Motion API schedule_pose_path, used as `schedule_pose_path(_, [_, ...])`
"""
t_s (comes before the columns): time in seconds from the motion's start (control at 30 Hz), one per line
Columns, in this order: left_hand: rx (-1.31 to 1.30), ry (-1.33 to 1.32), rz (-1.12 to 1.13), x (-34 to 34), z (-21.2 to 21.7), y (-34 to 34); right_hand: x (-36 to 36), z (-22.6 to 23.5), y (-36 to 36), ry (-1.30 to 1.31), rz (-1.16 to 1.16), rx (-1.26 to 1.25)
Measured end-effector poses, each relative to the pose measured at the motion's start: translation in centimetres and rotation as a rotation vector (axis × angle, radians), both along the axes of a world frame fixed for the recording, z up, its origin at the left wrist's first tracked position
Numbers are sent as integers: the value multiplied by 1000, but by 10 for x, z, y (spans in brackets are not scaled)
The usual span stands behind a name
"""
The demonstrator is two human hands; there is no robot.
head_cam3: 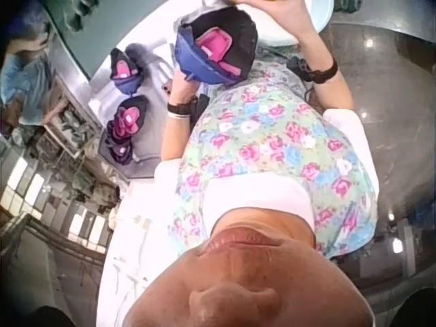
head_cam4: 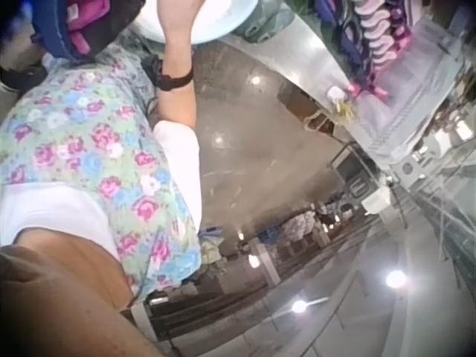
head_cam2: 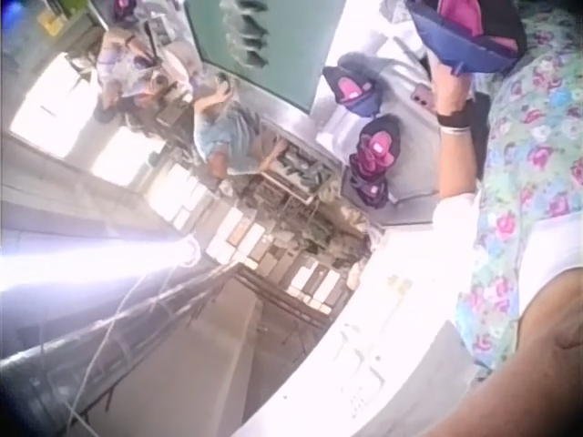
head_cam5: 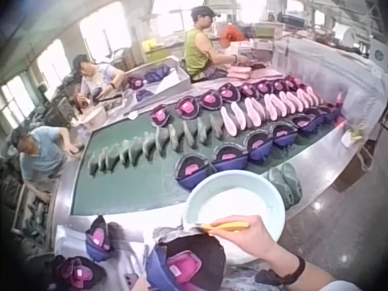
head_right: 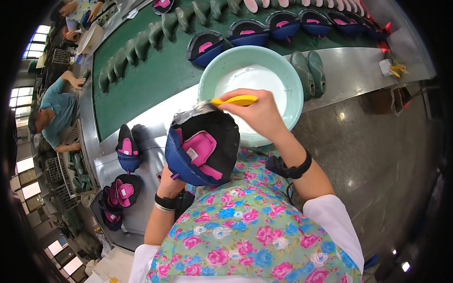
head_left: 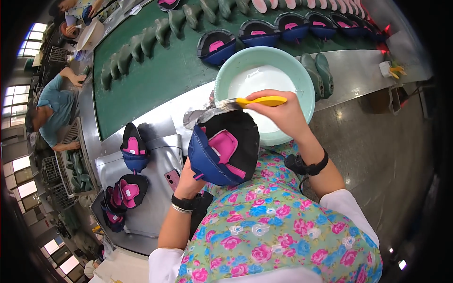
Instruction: The recorder uses a brush to apply a white liquid adhesive (glue) to the inner edges of blue and pink shoe upper components at a manufacturing workstation.
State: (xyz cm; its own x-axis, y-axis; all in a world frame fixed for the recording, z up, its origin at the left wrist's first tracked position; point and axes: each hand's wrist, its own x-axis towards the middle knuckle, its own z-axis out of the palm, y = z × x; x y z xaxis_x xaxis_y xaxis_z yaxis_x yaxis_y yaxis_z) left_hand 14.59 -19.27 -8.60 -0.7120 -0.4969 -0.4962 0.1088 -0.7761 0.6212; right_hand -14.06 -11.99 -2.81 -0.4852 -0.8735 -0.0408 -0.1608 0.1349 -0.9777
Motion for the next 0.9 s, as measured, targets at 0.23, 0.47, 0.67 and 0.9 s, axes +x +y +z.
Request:
schedule_pose_path(0.23, [-83,149,157,5,-12,-17,15,-14,17,-25,-132,168])
schedule_pose_path(0.47, [-213,118,259,9,-14,-20,35,35,28,-87,-33,155])
schedule_pose_path(0.67, [-89,159,317,16,-17,-21,18,18,11,-59,154,130])
schedule_pose_path(0.9, [108,146,268,22,-19,-24,-19,3,-26,54,85,150])
